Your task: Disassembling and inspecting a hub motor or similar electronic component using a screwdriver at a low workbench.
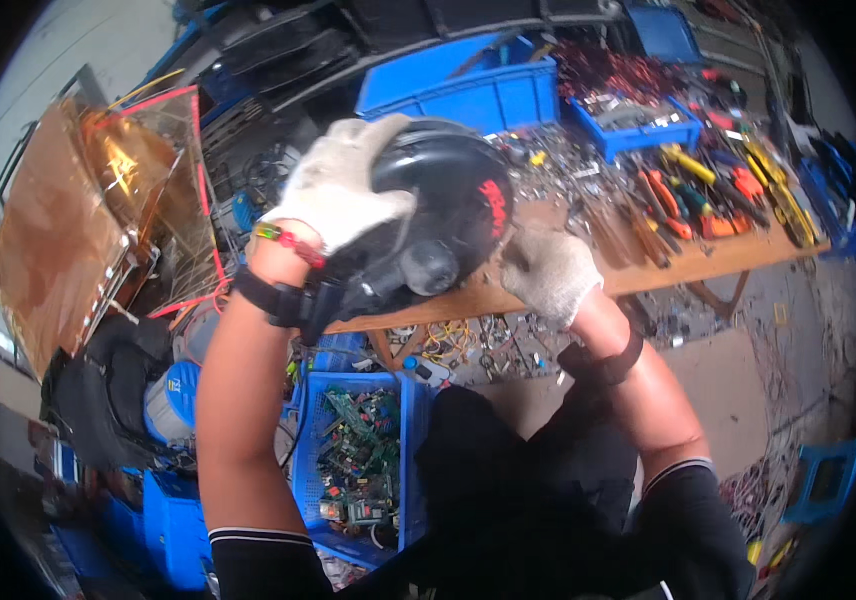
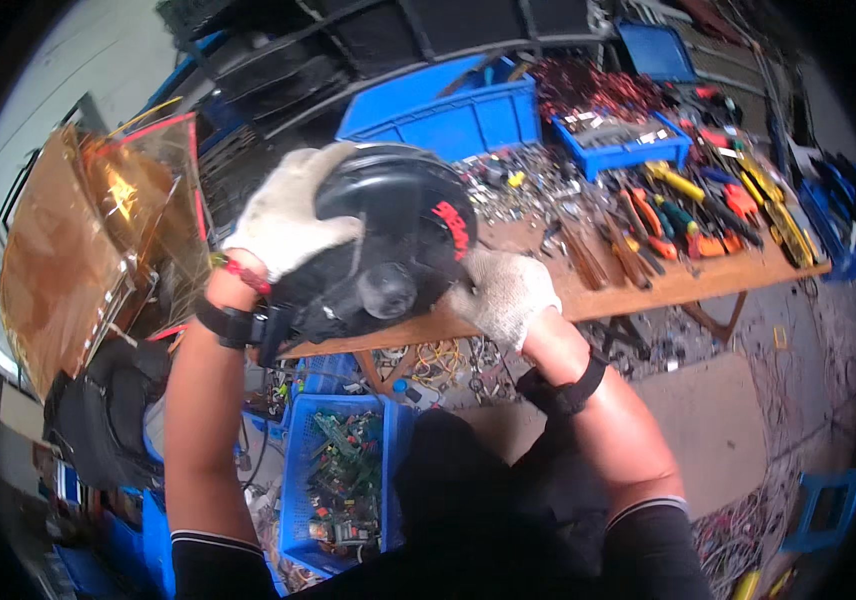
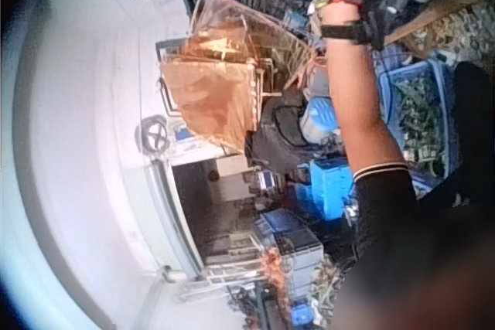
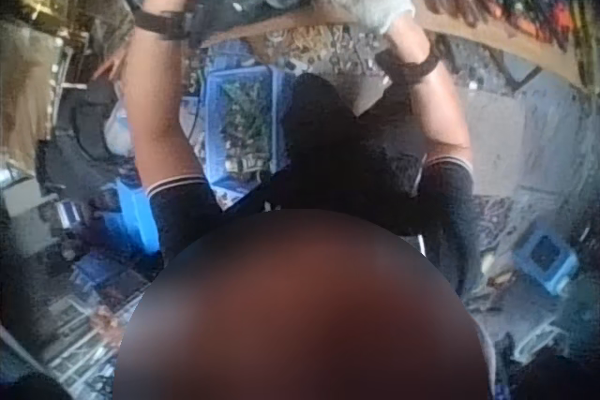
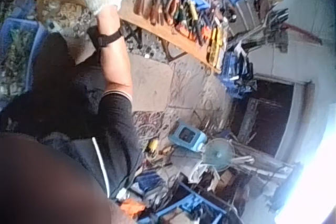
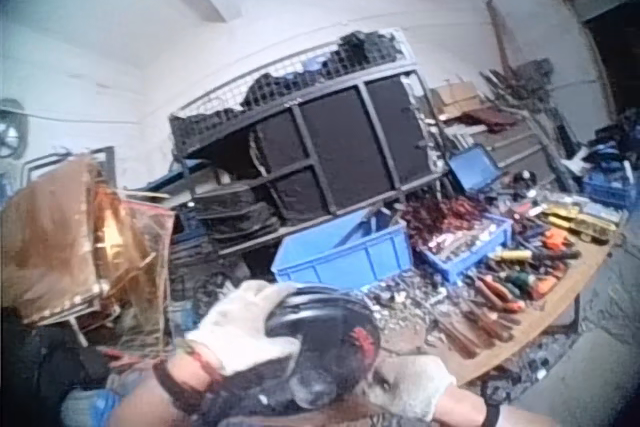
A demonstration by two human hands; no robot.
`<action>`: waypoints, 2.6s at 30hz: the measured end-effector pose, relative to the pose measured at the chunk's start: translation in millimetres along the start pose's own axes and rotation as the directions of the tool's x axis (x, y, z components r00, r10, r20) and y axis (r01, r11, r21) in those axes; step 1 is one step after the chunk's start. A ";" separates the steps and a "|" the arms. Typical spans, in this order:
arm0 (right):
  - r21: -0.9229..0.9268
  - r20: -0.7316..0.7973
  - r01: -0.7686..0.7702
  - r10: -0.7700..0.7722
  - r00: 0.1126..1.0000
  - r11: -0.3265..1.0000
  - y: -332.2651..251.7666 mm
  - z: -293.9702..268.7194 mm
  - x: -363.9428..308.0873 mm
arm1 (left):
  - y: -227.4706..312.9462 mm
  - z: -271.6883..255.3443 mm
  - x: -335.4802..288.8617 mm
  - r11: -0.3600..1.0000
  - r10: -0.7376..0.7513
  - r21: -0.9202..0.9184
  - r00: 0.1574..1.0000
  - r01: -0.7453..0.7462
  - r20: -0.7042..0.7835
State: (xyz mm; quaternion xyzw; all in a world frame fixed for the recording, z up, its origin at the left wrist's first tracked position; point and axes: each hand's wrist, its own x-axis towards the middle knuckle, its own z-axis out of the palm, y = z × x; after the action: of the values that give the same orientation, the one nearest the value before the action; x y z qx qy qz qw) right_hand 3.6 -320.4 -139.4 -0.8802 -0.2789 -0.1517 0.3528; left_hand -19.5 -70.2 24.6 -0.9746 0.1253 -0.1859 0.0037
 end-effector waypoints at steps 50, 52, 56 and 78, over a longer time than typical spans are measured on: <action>-0.104 -0.319 -0.479 0.427 0.846 0.871 118.5 -46.9 -28.8 | 84.5 32.0 135.9 0.904 0.171 0.214 0.770 -0.371 0.615; -0.045 -0.311 -0.462 0.427 0.849 0.886 113.4 -49.5 -39.0 | 87.9 38.2 142.5 0.866 0.123 0.286 0.729 -0.411 0.673; 0.571 -0.549 -0.059 0.434 0.714 0.819 103.3 -32.6 -61.2 | 89.2 40.9 149.7 0.890 0.094 0.253 0.697 -0.378 0.711; 0.609 -0.650 0.121 0.406 0.642 0.784 56.5 17.7 -10.7 | 86.7 47.4 146.3 0.892 0.031 0.341 0.793 -0.297 0.609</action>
State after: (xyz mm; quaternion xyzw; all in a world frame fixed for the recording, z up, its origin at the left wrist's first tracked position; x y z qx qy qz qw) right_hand 30.0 -345.7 -187.2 -0.5950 -0.0646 -0.3755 0.7077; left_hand 108.2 -191.9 28.7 -0.9442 0.1608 0.1035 0.2681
